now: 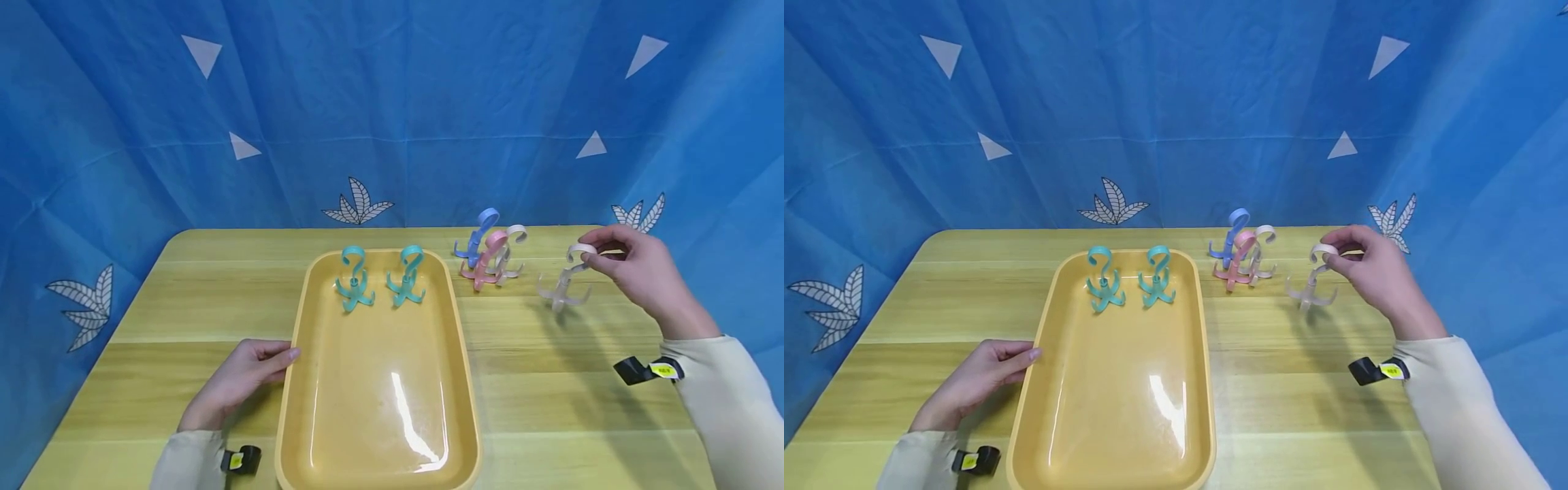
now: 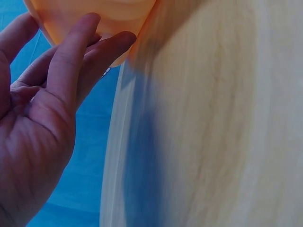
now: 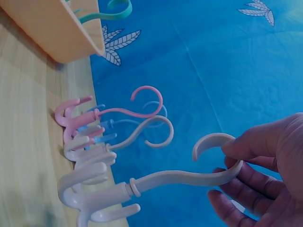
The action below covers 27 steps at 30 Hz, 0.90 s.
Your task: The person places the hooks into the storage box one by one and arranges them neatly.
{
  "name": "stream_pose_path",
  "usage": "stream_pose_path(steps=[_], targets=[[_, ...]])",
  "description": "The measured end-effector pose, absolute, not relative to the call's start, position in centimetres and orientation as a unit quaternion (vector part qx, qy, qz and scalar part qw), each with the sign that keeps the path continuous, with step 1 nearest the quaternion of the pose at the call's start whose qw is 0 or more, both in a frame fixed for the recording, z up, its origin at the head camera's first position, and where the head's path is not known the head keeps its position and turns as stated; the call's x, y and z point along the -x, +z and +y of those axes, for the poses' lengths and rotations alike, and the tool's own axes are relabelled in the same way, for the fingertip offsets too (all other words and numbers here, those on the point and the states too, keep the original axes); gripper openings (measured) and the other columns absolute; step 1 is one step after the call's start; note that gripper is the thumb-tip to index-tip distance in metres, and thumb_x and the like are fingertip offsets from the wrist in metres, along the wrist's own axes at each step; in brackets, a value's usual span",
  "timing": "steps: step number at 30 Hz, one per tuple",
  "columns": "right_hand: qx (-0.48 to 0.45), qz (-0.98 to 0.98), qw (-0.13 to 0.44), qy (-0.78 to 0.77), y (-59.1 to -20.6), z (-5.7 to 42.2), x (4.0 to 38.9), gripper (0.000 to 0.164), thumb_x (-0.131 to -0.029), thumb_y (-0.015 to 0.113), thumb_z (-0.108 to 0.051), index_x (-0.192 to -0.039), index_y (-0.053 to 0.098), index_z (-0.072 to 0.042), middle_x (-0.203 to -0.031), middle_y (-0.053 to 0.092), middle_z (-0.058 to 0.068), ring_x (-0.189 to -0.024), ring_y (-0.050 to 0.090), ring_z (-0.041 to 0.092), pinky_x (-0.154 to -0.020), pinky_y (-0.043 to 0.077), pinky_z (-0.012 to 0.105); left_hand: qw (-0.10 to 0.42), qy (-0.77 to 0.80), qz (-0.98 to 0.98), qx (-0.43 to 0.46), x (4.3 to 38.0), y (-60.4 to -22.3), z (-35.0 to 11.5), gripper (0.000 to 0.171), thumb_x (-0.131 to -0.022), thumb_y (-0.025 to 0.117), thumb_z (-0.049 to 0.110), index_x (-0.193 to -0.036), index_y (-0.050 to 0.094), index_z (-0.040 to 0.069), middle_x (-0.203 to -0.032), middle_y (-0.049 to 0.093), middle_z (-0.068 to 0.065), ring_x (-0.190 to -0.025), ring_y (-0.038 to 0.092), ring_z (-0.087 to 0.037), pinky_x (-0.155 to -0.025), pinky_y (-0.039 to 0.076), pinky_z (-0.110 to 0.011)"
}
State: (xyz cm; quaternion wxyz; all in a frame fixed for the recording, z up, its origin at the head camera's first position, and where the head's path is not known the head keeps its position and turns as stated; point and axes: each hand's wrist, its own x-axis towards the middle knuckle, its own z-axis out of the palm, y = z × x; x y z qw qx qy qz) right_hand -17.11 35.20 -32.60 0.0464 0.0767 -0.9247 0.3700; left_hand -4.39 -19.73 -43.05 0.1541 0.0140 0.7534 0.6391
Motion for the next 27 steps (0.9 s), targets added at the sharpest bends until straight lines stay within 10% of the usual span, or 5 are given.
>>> stream_pose_path(steps=[27], targets=[[-0.172, -0.903, 0.076, 0.387, -32.5, 32.3, 14.8, 0.019, -0.093, 0.068, -0.003, -0.112, 0.068, -0.004, -0.106, 0.060, 0.006, -0.092, 0.058, 0.006, -0.076, 0.046, 0.009, 0.158, 0.633, 0.758, -0.013, 4.6, -43.1, -19.5, 0.048, -0.100, 0.060, 0.017, -0.129, 0.049, -0.020, -0.125, 0.058, -0.030, -0.104, 0.064, -0.017, -0.086, 0.054, -0.032]])
